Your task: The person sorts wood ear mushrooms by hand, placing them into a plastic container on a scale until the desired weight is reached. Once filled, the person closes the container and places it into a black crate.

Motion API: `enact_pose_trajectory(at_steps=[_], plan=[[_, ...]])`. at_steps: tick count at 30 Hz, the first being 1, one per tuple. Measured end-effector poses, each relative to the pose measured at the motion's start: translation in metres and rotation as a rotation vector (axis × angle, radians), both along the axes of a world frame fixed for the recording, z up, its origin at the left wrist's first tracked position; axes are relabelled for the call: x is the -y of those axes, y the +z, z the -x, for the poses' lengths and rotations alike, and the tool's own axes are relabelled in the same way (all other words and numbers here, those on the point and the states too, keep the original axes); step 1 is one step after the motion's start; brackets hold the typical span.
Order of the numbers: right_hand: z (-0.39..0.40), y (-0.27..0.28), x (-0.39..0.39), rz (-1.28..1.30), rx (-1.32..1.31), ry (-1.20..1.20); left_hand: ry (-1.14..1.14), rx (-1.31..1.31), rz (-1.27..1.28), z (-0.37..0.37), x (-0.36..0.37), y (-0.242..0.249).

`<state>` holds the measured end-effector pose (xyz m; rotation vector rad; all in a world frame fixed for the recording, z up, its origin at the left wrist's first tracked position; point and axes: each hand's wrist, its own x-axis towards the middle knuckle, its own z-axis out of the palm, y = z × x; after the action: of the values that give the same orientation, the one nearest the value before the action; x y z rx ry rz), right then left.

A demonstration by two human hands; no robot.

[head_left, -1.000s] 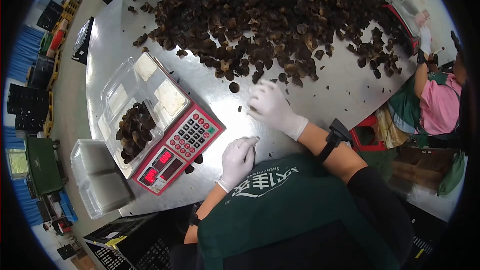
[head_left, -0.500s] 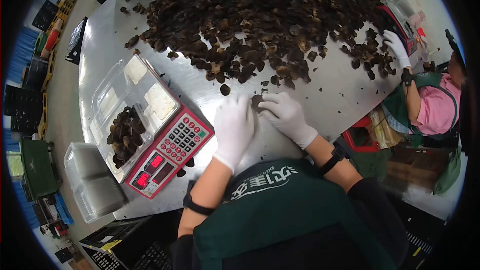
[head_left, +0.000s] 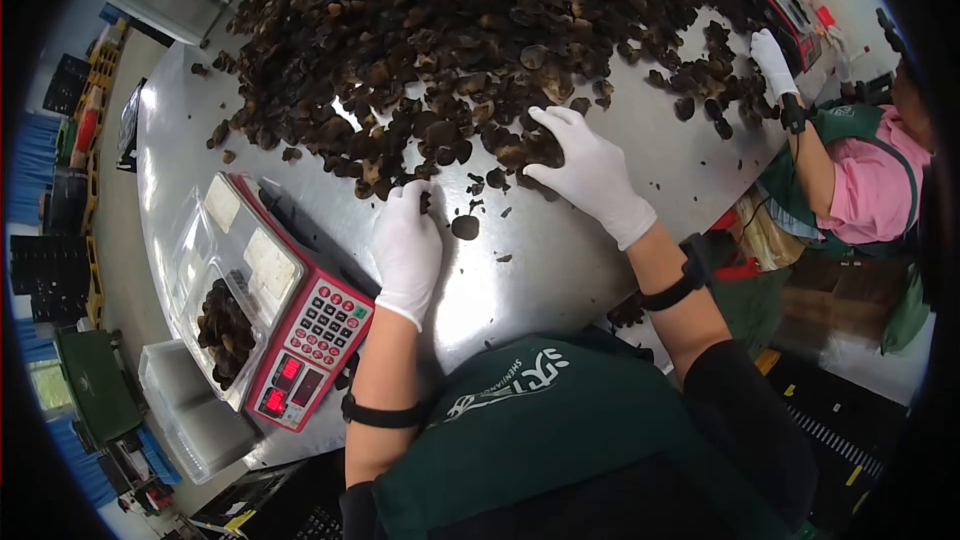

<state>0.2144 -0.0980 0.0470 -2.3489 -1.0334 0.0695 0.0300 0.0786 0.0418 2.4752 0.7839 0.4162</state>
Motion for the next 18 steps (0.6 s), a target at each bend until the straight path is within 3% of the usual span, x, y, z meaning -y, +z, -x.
enact_pose_trajectory(at_steps=[5, 7, 9, 10, 14, 15, 18], plan=[[0.003, -0.018, 0.011, -0.046, 0.037, 0.004, -0.002, 0.167, 0.121, 0.014, -0.003, -0.002], [0.011, -0.032, 0.021, -0.227, 0.101, -0.024, -0.015, 0.183, 0.165, 0.014, -0.001, -0.003], [0.021, -0.036, 0.029, -0.28, 0.141, -0.021, -0.018, 0.208, 0.441, 0.01, 0.008, 0.0], [0.026, -0.038, 0.034, -0.334, 0.183, -0.015, -0.024, 0.206, 0.444, 0.008, 0.013, 0.001], [0.05, -0.015, 0.039, -0.205, 0.143, 0.025, -0.072, 0.104, 0.314, 0.0, 0.026, 0.001], [0.051, -0.011, 0.036, -0.164, 0.252, 0.04, -0.072, 0.102, 0.184, -0.001, 0.026, 0.002], [0.051, -0.029, 0.042, -0.133, 0.177, 0.11, -0.054, 0.133, -0.006, 0.002, 0.021, 0.004]])
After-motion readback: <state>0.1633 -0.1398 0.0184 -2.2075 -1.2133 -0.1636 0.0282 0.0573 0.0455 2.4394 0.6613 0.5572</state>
